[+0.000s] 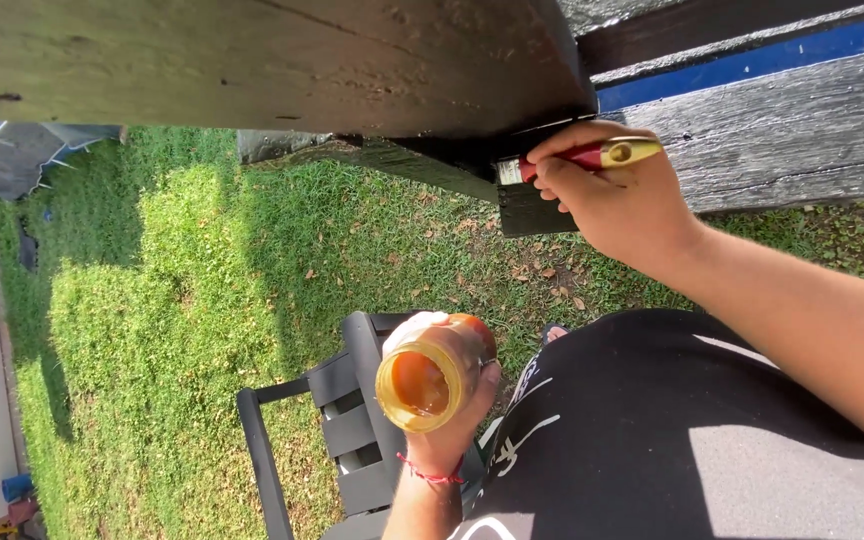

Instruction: Painting a black wooden chair with a brush and a small container of paint in an outdoor setting.

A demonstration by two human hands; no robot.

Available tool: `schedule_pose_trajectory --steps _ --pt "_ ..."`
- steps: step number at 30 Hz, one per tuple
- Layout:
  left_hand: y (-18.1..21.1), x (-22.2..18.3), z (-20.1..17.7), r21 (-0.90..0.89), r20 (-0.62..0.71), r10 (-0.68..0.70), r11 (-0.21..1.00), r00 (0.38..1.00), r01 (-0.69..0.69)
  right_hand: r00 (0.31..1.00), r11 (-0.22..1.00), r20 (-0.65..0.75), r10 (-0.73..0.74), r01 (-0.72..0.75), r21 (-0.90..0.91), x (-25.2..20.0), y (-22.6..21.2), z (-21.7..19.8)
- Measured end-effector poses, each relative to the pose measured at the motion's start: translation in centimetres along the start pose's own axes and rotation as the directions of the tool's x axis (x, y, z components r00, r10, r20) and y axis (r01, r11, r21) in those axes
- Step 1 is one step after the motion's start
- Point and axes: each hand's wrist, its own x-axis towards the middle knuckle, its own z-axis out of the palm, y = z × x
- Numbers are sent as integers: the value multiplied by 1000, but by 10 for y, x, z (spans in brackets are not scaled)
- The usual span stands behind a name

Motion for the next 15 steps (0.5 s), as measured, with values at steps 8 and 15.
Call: schedule_pose_trajectory --steps 8,15 --pt "3 -1 2 -67 -28 6 998 1000 -8 938 761 44 343 -305 573 10 9 -5" --pt "0 1 2 50 -46 43 998 998 -41 951 609 91 294 -260 749 2 2 -21"
